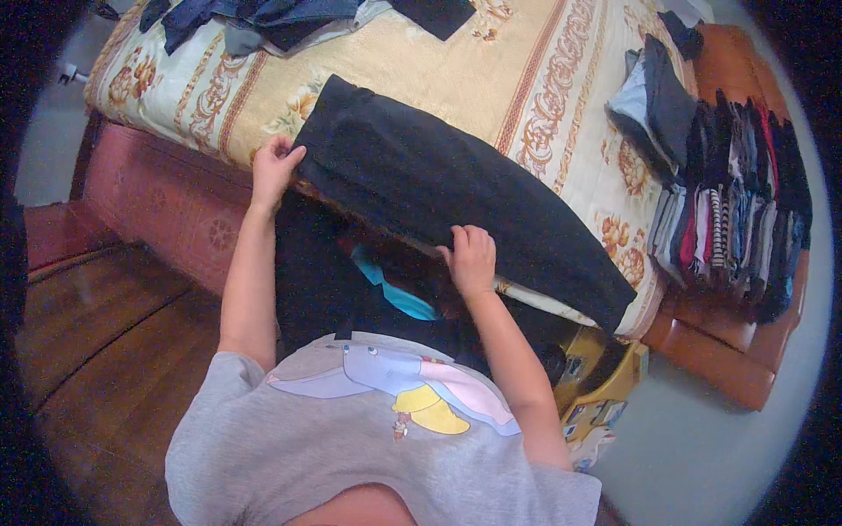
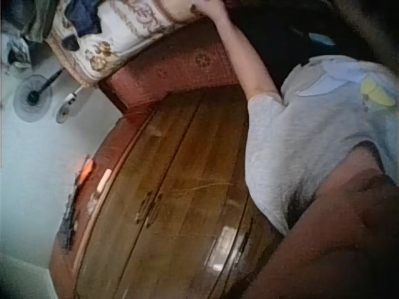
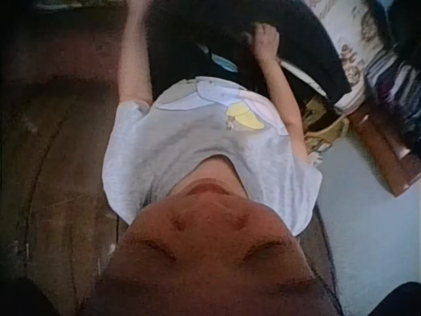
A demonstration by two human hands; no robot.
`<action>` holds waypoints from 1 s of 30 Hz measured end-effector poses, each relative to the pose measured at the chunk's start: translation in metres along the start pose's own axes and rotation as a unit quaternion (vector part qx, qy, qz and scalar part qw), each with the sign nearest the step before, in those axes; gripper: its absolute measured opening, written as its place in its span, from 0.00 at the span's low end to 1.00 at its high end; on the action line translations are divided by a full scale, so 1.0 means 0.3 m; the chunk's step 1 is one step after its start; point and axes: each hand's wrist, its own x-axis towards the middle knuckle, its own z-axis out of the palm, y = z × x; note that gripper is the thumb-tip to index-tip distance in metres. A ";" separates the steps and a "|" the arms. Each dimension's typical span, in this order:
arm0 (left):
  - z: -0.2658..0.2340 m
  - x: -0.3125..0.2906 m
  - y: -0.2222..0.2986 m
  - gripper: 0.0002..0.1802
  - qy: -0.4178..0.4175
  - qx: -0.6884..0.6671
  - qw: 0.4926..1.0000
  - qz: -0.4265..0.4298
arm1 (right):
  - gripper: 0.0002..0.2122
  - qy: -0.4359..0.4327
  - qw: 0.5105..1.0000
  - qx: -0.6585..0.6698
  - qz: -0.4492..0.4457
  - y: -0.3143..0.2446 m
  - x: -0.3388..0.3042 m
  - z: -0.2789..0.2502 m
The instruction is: The person folds several garments on a bed, including black pants, blue jeans, black trousers, gray sweatpants, and a light-colored shirt. Each item is smoothed, folded into a compact rectangle, and placed on a growing stack on the right side of the bed.
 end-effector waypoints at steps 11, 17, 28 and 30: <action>0.047 -0.071 -0.092 0.13 0.206 0.012 0.974 0.097 | 0.10 0.138 0.863 0.166 0.457 0.253 -0.401 -0.013; 0.253 -0.348 -0.017 0.15 0.058 -0.152 0.979 -0.120 | 0.10 0.300 0.356 0.654 0.597 0.325 -0.413 -0.028; 0.357 -0.390 -0.041 0.16 0.049 -0.181 0.945 -0.267 | 0.12 0.447 0.422 0.556 0.560 0.600 -0.623 -0.091; 0.404 -0.431 0.012 0.16 0.038 -0.219 0.935 -0.277 | 0.11 0.513 0.318 0.526 0.599 0.729 -0.669 -0.135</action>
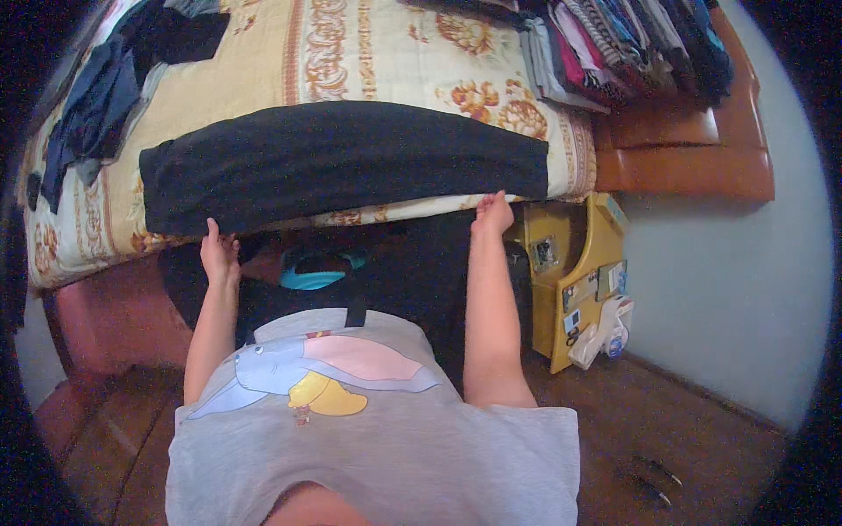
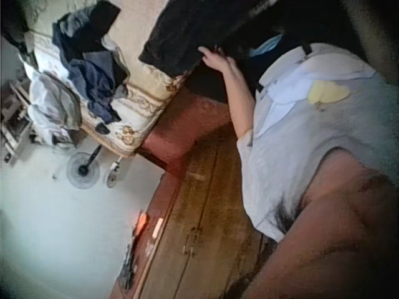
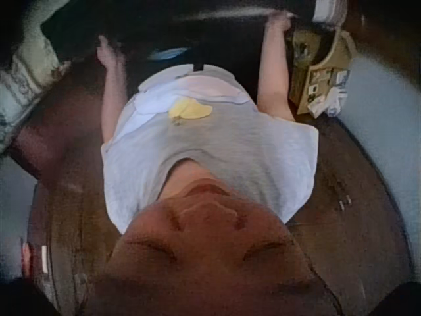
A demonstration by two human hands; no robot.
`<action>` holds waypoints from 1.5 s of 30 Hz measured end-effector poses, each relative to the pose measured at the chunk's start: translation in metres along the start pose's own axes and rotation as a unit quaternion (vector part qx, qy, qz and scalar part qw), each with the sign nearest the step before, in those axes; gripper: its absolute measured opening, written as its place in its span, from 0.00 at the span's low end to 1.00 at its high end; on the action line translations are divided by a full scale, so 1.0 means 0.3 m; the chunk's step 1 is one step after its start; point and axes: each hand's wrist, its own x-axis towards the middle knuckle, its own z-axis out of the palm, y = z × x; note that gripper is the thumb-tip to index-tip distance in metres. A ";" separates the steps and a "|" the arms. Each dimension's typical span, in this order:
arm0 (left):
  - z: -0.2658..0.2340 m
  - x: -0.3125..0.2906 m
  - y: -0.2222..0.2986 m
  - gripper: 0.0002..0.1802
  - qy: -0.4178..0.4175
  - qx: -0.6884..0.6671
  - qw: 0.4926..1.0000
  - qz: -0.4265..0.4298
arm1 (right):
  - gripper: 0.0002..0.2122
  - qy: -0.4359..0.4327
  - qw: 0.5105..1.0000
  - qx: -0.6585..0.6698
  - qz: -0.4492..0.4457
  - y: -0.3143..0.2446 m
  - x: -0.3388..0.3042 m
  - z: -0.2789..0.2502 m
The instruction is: The person folds several garments on a bed, including black pants, blue jeans, black trousers, gray sweatpants, and a light-colored shirt. Each item is smoothed, folded into a compact rectangle, and placed on a growing stack on the right side of the bed.
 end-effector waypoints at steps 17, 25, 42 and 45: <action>-0.054 0.129 -0.091 0.11 -0.004 0.054 0.998 0.011 | 0.13 0.081 0.947 -0.297 -0.090 -0.257 0.457 -0.132; -0.006 0.027 -0.058 0.22 0.006 0.034 0.999 -0.007 | 0.24 -0.019 0.835 -0.493 -0.243 -0.345 0.478 -0.095; -0.105 0.213 -0.017 0.18 -0.016 -0.016 0.996 0.084 | 0.19 -0.251 0.730 -0.600 -0.211 -0.458 0.549 0.083; -0.109 0.201 -0.016 0.16 -0.004 -0.017 0.998 0.062 | 0.18 -0.301 0.755 -0.569 -0.122 -0.481 0.586 0.085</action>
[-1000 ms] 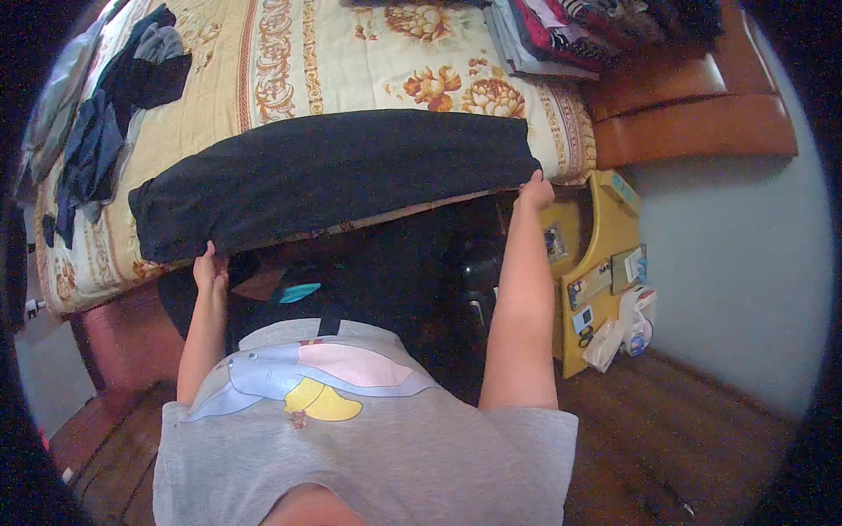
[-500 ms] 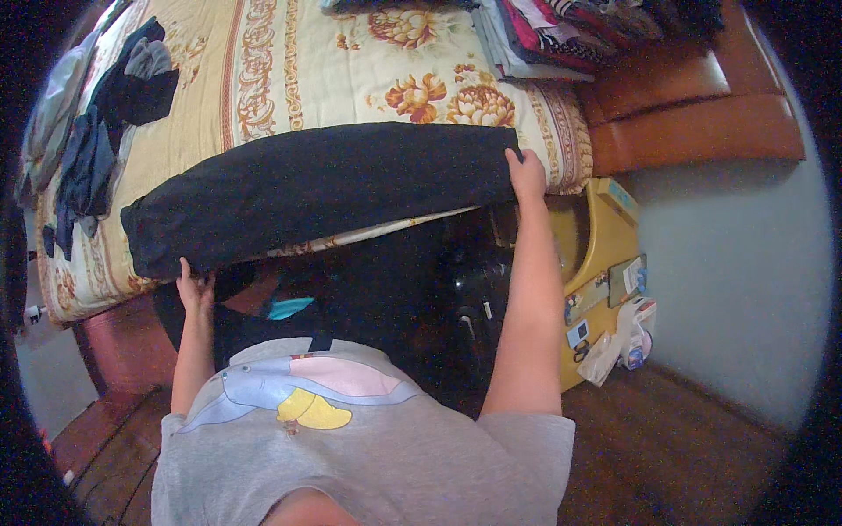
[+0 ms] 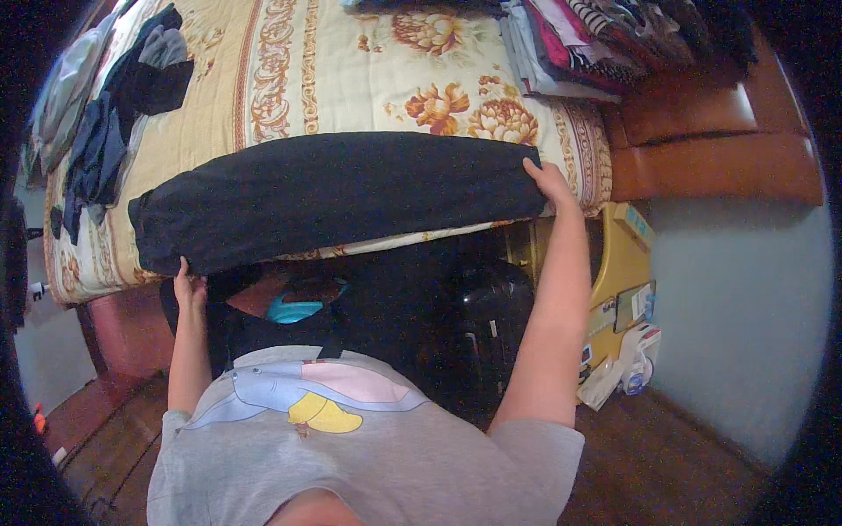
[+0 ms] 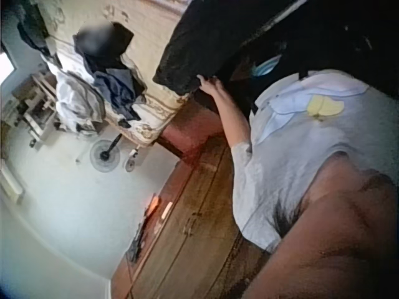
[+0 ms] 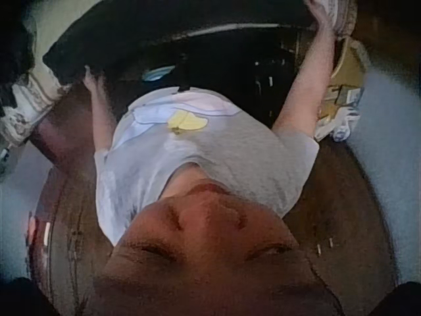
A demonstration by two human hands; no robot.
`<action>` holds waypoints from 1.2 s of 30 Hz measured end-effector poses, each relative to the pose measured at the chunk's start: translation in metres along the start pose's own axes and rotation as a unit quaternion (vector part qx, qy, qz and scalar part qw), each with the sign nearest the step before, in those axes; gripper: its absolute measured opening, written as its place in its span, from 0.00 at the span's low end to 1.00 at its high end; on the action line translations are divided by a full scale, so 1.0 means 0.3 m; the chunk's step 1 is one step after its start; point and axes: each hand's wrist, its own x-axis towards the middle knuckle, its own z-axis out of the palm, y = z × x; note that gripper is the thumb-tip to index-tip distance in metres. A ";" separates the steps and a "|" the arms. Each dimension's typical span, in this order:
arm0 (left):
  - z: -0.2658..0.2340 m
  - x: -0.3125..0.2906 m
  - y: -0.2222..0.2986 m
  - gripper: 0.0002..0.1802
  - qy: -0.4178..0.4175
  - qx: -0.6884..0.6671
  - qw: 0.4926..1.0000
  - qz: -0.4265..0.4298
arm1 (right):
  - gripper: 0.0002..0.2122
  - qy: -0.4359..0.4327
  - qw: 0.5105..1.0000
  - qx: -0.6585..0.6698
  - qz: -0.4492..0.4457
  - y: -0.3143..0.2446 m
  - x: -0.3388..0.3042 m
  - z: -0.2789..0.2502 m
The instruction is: The person folds several garments on a bed, including black pants, blue jeans, black trousers, gray sweatpants, and a light-colored shirt. Each item is smoothed, folded into a compact rectangle, and placed on a growing stack on the right side of the bed.
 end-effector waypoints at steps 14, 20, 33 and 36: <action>-0.003 -0.042 0.018 0.25 0.029 -0.003 0.999 -0.026 | 0.14 -0.082 0.971 0.225 0.015 0.033 -0.044 -0.015; 0.002 -0.024 0.004 0.25 -0.018 0.035 0.999 0.005 | 0.11 -0.003 0.994 -0.052 -0.093 0.161 0.011 -0.083; -0.092 0.014 0.097 0.27 0.308 0.210 0.863 0.341 | 0.08 0.361 0.828 -0.316 -0.290 -0.326 -0.194 0.250; -0.048 0.044 0.282 0.29 0.239 0.388 0.779 0.432 | 0.08 0.193 0.819 -0.332 -0.426 -0.600 -0.262 0.575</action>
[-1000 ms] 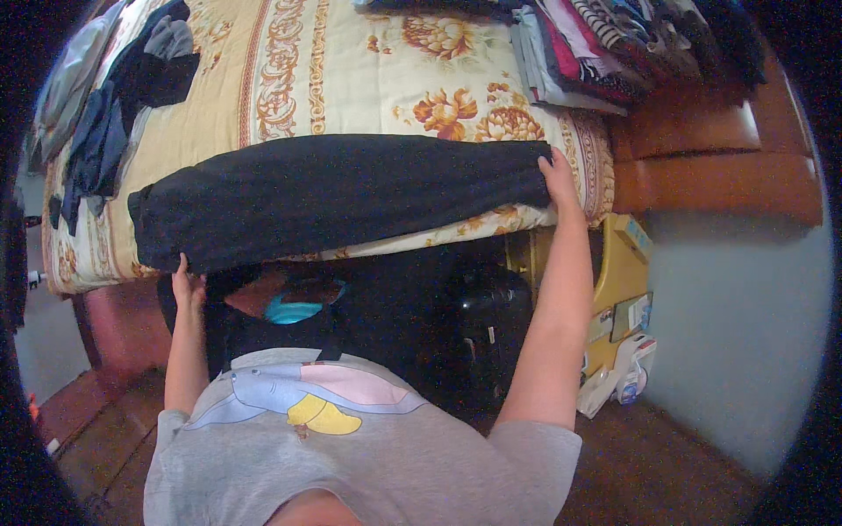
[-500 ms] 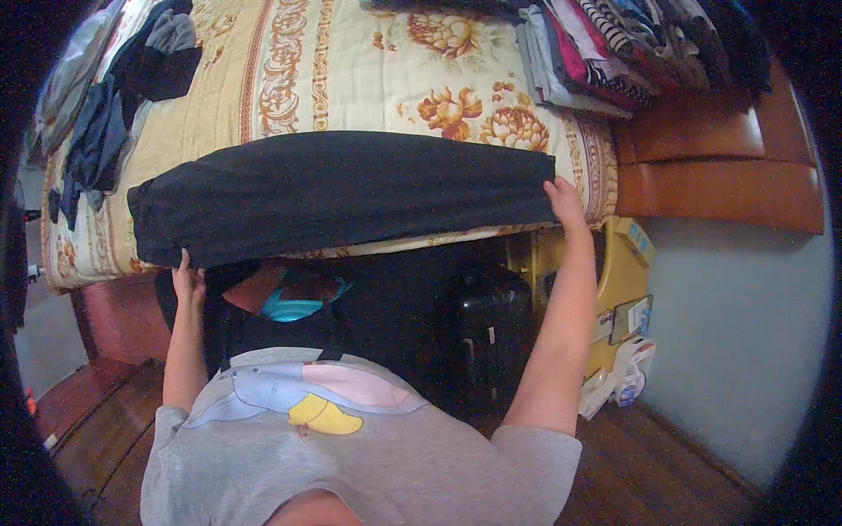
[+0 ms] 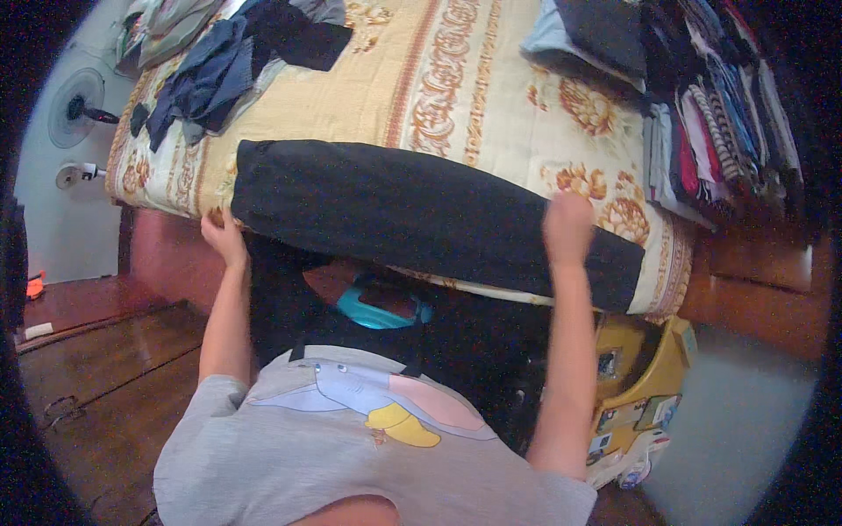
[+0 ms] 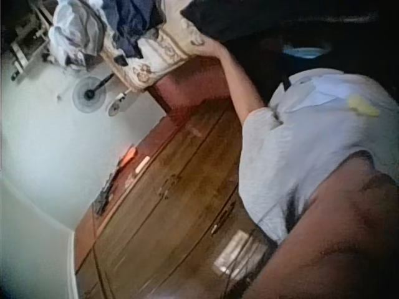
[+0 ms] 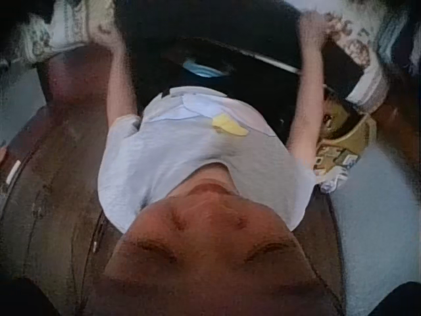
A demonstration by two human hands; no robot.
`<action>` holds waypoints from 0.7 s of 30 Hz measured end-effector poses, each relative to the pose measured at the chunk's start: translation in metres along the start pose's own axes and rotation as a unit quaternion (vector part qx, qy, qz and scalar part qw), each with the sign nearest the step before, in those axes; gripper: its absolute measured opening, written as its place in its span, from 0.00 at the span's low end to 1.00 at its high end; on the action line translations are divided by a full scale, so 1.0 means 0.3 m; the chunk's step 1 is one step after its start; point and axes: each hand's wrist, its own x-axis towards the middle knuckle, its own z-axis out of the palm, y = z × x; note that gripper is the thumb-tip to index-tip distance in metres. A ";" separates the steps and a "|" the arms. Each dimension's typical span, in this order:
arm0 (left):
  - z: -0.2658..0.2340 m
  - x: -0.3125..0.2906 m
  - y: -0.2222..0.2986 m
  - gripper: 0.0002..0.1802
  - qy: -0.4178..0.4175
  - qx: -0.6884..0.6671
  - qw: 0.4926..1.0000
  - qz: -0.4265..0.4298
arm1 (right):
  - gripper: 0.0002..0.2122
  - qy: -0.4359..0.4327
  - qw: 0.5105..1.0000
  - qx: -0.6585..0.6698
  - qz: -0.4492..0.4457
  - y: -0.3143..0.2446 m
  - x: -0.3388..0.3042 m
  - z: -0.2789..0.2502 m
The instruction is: The person folds several garments on a bed, including black pants, blue jeans, black trousers, gray sweatpants, and a light-colored shirt. Each item is smoothed, folded into a compact rectangle, and placed on a growing stack on the right side of the bed.
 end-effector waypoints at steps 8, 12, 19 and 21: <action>0.138 0.267 0.117 0.36 -0.375 0.094 0.922 0.014 | 0.22 -0.254 0.966 0.047 -0.001 -0.636 0.280 0.218; 0.132 0.290 0.061 0.29 -0.437 -0.158 0.867 -0.178 | 0.18 -0.366 0.930 -0.002 -0.012 -0.672 0.333 0.124; 0.081 0.271 -0.058 0.19 -0.501 -0.317 0.768 -0.243 | 0.17 -0.352 0.931 -0.086 -0.037 -0.703 0.283 0.056; 0.084 0.263 -0.085 0.18 -0.493 -0.348 0.763 -0.232 | 0.17 -0.375 0.920 -0.104 -0.045 -0.706 0.286 0.043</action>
